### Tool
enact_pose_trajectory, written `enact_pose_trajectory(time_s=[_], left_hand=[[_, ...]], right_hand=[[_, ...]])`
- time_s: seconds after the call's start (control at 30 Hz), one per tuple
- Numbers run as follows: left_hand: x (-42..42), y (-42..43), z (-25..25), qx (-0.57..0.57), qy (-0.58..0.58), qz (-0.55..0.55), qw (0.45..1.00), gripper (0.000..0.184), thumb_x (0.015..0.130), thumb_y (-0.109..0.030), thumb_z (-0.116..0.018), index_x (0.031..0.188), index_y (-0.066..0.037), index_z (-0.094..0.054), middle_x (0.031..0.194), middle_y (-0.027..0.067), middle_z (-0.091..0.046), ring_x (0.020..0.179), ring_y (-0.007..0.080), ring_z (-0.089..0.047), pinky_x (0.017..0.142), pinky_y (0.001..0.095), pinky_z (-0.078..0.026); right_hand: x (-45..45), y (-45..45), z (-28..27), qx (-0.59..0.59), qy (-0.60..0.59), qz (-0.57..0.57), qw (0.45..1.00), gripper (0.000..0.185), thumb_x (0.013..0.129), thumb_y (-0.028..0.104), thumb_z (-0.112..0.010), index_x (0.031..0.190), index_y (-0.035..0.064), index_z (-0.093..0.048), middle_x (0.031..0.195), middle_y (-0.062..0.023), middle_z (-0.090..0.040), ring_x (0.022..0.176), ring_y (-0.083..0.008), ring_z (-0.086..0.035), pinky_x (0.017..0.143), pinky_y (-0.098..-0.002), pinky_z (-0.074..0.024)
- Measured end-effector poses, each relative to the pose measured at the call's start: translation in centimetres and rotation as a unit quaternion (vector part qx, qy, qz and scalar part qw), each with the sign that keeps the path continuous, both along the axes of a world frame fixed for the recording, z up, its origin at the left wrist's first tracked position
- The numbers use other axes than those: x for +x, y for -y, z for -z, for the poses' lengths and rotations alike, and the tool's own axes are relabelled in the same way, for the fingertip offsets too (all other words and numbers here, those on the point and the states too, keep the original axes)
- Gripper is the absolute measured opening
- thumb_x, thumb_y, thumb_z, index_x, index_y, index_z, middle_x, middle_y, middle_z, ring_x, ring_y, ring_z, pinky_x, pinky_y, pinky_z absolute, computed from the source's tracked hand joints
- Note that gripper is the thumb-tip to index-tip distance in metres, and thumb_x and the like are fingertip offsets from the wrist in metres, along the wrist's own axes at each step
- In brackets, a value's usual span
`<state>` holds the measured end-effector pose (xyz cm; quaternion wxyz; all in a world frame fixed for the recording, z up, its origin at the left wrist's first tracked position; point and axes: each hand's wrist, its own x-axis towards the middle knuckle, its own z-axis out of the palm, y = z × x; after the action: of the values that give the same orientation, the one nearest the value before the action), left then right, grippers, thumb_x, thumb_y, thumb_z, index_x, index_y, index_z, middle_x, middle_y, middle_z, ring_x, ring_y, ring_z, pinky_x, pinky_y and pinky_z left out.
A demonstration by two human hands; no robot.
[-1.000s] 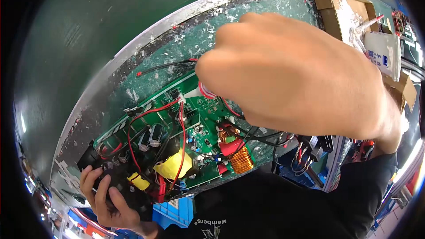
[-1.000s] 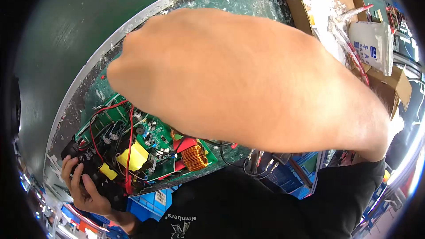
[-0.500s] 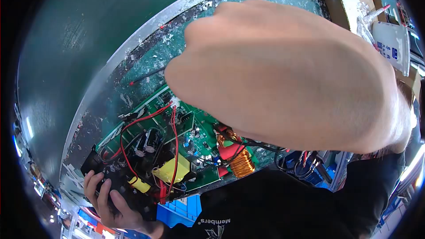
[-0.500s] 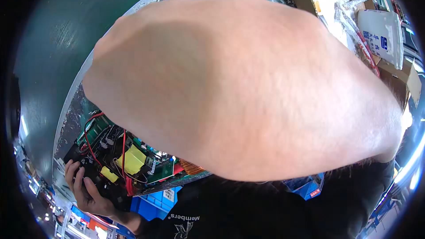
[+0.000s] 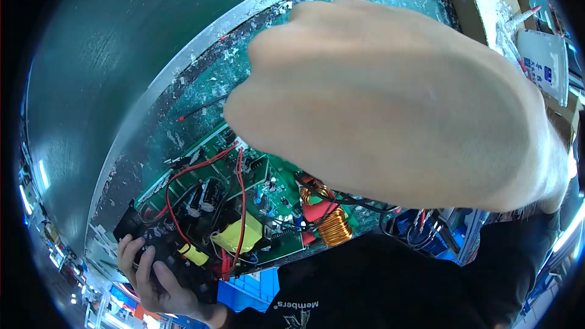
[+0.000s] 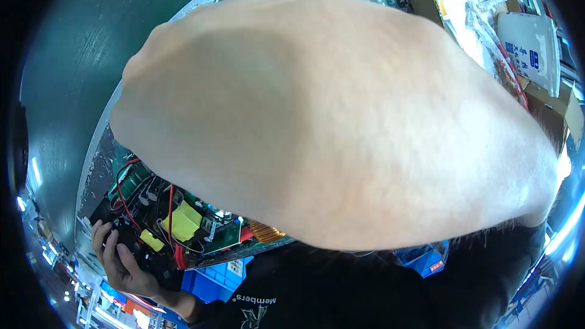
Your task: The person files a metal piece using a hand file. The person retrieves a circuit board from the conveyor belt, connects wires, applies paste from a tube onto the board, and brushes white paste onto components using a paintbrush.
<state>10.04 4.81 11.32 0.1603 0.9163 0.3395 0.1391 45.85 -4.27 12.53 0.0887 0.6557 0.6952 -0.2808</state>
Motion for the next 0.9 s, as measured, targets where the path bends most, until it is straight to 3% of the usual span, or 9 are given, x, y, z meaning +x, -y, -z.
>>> enact_pose_trajectory(time_s=[0.07, 0.13, 0.23, 0.9], left_hand=[[0.2, 0.2, 0.1, -0.003, 0.002, -0.004, 1.000, 0.024, 0.093, 0.001, -0.049, 0.110, 0.011, -0.064, 0.123, 0.0230, -0.062, 0.124, 0.0390, -0.054, 0.109, 0.0502, -0.037], [0.9, 0.4, 0.3, 0.004, 0.031, -0.048, 0.998, 0.022, 0.083, -0.006, -0.055, 0.100, 0.004, -0.067, 0.111, 0.0191, -0.064, 0.118, 0.0404, -0.055, 0.106, 0.0582, -0.037], [-0.3, -0.1, 0.1, -0.003, 0.005, -0.002, 1.000, 0.024, 0.093, 0.000, -0.049, 0.110, 0.010, -0.064, 0.123, 0.0229, -0.061, 0.124, 0.0391, -0.054, 0.109, 0.0507, -0.037], [0.0, 0.2, 0.1, -0.003, 0.013, -0.014, 1.000, 0.025, 0.093, -0.001, -0.049, 0.110, 0.008, -0.065, 0.122, 0.0208, -0.062, 0.124, 0.0381, -0.054, 0.110, 0.0511, -0.037]], right_hand=[[0.0, -0.2, 0.1, -0.002, -0.003, 0.004, 1.000, 0.010, 0.079, 0.003, -0.068, 0.086, 0.0005, -0.061, 0.072, -0.0138, -0.059, 0.071, -0.0319, -0.063, 0.061, -0.0398, -0.0492], [0.1, -0.3, 0.1, -0.004, -0.007, 0.008, 1.000, 0.010, 0.079, 0.004, -0.068, 0.086, 0.0006, -0.060, 0.071, -0.0138, -0.059, 0.070, -0.0321, -0.063, 0.061, -0.0399, -0.0490], [0.0, -0.4, 0.1, -0.007, -0.012, 0.014, 1.000, 0.009, 0.080, 0.004, -0.067, 0.085, 0.0007, -0.060, 0.070, -0.0138, -0.059, 0.069, -0.0323, -0.063, 0.060, -0.0401, -0.0486], [0.4, -1.1, 0.0, -0.023, -0.045, 0.052, 0.997, 0.007, 0.082, 0.005, -0.065, 0.082, 0.0015, -0.058, 0.066, -0.0139, -0.056, 0.064, -0.0335, -0.060, 0.056, -0.0412, -0.0459]])
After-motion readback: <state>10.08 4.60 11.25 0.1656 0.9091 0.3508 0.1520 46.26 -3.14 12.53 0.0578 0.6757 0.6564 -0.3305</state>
